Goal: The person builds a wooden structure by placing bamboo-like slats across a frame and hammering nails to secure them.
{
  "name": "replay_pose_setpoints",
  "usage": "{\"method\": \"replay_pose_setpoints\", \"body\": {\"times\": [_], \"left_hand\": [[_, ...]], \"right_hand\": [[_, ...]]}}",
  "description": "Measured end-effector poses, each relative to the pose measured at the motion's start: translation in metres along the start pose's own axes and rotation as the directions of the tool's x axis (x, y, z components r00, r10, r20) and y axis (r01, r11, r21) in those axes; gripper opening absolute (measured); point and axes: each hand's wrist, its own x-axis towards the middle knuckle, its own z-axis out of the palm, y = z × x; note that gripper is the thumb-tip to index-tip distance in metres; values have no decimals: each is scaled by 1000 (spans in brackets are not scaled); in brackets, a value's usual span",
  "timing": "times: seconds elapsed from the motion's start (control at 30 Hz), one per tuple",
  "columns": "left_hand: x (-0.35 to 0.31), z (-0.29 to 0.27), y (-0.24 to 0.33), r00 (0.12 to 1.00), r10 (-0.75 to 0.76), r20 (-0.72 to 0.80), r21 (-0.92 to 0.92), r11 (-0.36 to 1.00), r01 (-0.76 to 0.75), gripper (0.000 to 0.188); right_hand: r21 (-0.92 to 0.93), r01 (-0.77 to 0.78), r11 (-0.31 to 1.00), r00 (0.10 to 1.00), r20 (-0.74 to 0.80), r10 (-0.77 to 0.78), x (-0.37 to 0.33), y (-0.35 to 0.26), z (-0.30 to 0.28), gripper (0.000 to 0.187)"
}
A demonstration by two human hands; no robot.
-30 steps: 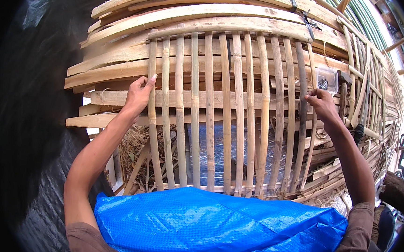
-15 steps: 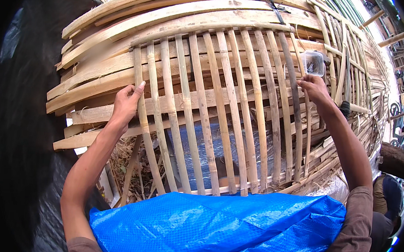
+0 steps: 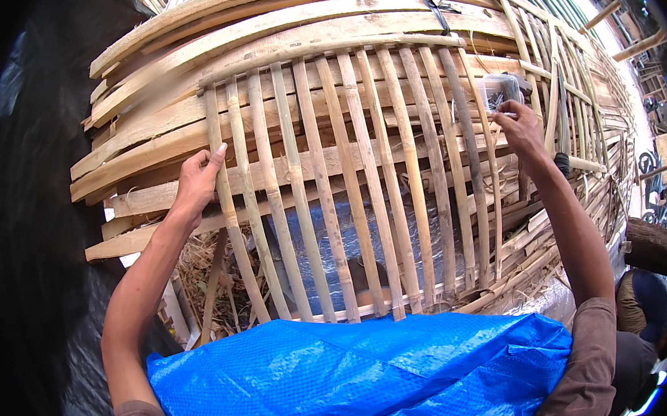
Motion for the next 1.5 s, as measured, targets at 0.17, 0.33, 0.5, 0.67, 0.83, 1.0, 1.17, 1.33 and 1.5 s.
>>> {"method": "replay_pose_setpoints", "body": {"times": [0.17,0.33,0.5,0.67,0.83,1.0,1.17,1.33,1.5], "left_hand": [[7,3,-4,1000,8,19,-9,1000,-8,37],[3,6,0,1000,27,-9,-52,998,-28,41],[-1,6,6,1000,17,-9,-44,999,-17,41],[-5,6,5,1000,4,-12,-61,998,-5,41],[-2,4,0,1000,-3,-30,-76,997,0,40],[-5,11,13,1000,-20,-15,-101,995,19,40],[-2,9,6,1000,-11,-17,-137,990,8,38],[-5,14,12,999,-32,-15,-148,989,29,37],[-9,13,15,998,-57,-21,-142,988,53,36]], "right_hand": [[48,-26,998,994,-109,32,55,56,-36,26],[-375,65,925,961,-225,-159,70,57,-30,25],[-375,-4,927,990,-131,-49,87,50,-29,27],[-486,140,863,971,-101,-215,93,33,-57,26],[-405,144,903,969,-129,-212,115,4,-78,27],[-308,220,926,969,-43,-244,189,-29,-72,34],[-404,320,857,941,33,-336,234,-91,-11,30],[-400,352,846,923,-4,-385,292,-96,13,29],[-230,309,923,914,-198,-355,266,-116,29,17]]}}
